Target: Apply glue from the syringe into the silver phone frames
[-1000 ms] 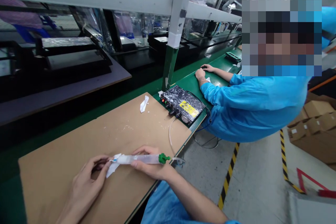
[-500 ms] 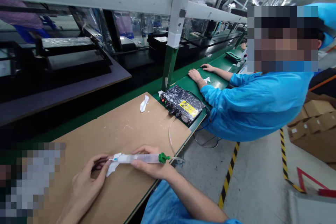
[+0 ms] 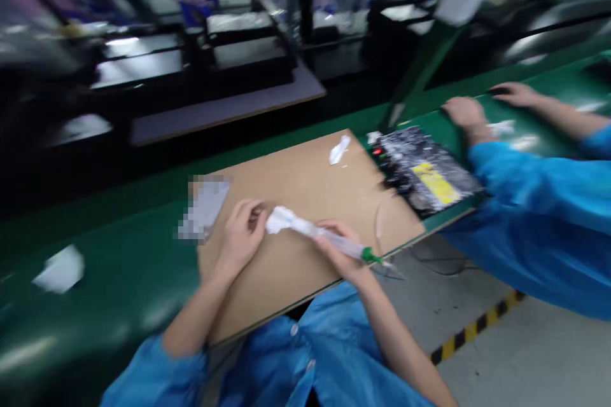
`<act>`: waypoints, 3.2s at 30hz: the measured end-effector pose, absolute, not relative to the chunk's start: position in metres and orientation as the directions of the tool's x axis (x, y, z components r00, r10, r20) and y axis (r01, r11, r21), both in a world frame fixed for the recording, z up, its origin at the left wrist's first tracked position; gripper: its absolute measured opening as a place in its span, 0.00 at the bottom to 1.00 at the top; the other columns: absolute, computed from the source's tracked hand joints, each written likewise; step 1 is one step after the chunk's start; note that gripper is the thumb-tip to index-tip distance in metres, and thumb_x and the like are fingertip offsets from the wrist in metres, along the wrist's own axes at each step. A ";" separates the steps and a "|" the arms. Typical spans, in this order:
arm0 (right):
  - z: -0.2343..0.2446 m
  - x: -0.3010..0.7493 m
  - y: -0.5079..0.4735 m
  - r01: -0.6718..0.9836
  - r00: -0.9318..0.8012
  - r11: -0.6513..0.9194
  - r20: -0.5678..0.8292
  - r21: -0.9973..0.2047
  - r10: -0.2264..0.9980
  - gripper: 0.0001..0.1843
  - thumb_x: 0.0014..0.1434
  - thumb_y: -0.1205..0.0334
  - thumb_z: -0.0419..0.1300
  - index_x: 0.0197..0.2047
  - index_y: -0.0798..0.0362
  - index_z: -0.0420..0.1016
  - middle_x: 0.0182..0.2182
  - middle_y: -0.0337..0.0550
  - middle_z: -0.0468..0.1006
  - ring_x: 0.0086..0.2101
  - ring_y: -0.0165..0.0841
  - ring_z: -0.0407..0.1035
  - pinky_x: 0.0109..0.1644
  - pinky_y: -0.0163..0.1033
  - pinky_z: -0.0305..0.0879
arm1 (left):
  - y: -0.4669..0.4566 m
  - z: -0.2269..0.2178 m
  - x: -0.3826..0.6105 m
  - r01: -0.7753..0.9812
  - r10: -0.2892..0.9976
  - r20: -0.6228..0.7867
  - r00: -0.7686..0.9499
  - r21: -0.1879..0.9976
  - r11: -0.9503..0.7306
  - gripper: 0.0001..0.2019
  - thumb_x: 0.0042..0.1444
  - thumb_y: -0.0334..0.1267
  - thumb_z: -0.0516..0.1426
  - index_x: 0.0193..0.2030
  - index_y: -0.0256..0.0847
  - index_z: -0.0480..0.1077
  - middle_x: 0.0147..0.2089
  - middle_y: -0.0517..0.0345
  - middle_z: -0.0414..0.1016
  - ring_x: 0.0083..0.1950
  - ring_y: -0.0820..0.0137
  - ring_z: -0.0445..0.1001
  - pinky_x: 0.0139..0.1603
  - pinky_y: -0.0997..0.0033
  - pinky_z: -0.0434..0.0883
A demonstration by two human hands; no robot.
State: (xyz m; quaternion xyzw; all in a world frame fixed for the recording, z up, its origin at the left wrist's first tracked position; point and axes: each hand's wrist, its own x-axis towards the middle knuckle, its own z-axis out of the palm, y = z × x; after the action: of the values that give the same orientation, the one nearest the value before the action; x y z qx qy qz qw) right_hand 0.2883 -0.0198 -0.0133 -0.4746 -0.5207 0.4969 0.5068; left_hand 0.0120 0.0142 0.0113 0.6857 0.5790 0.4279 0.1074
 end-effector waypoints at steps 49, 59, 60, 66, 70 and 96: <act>0.020 0.351 0.019 -0.217 0.435 0.245 0.131 -0.945 0.891 0.26 0.66 0.38 0.74 0.55 0.49 0.86 0.30 0.39 0.85 0.28 0.33 0.77 0.33 0.37 0.69 | -0.027 0.023 0.107 0.803 0.825 0.094 0.557 0.193 -0.564 0.36 0.83 0.59 0.59 0.88 0.43 0.65 0.85 0.36 0.70 0.84 0.44 0.71 0.82 0.41 0.69; 0.033 0.366 0.027 -0.143 0.411 0.267 0.189 -0.953 0.892 0.27 0.64 0.35 0.75 0.53 0.49 0.87 0.28 0.36 0.82 0.27 0.33 0.76 0.32 0.38 0.70 | -0.001 0.064 0.111 0.587 0.588 -0.036 0.808 0.132 -0.799 0.48 0.70 0.36 0.66 0.93 0.43 0.54 0.94 0.43 0.55 0.94 0.48 0.56 0.94 0.30 0.46; 0.034 0.368 0.028 -0.143 0.413 0.268 0.188 -0.953 0.891 0.27 0.64 0.36 0.75 0.53 0.49 0.87 0.28 0.36 0.82 0.27 0.33 0.75 0.32 0.38 0.69 | 0.002 0.069 0.110 0.605 0.603 -0.052 0.796 0.100 -0.790 0.48 0.68 0.33 0.67 0.92 0.41 0.56 0.93 0.43 0.58 0.93 0.48 0.58 0.94 0.32 0.46; 0.038 0.366 0.032 -0.173 0.436 0.273 0.175 -0.946 0.883 0.23 0.63 0.39 0.75 0.50 0.48 0.88 0.26 0.35 0.82 0.24 0.32 0.71 0.32 0.37 0.68 | 0.013 0.070 0.136 0.631 0.635 -0.096 0.766 -0.071 -0.772 0.29 0.70 0.30 0.65 0.77 0.37 0.77 0.72 0.44 0.83 0.73 0.52 0.79 0.91 0.43 0.60; 0.039 0.363 0.031 -0.166 0.417 0.278 0.189 -0.946 0.889 0.26 0.62 0.38 0.76 0.50 0.50 0.87 0.26 0.35 0.81 0.24 0.31 0.71 0.32 0.37 0.67 | 0.008 0.064 0.153 0.646 0.655 -0.012 0.756 -0.150 -0.748 0.22 0.74 0.30 0.62 0.71 0.47 0.82 0.69 0.51 0.84 0.70 0.53 0.79 0.91 0.43 0.61; 0.010 0.347 0.042 0.184 0.027 0.211 0.220 -0.960 0.975 0.21 0.67 0.36 0.78 0.41 0.43 0.82 0.24 0.31 0.76 0.22 0.32 0.69 0.27 0.41 0.68 | -0.022 0.016 0.112 0.602 0.614 0.352 0.707 0.156 -0.783 0.20 0.81 0.38 0.60 0.72 0.33 0.79 0.75 0.43 0.84 0.77 0.54 0.80 0.79 0.52 0.73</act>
State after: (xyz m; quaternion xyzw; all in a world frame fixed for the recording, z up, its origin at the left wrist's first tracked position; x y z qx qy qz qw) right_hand 0.3471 0.0418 0.0096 -0.4976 -0.5826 0.3833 0.5158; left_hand 0.1118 -0.0218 0.0161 0.9237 0.3291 0.1955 0.0146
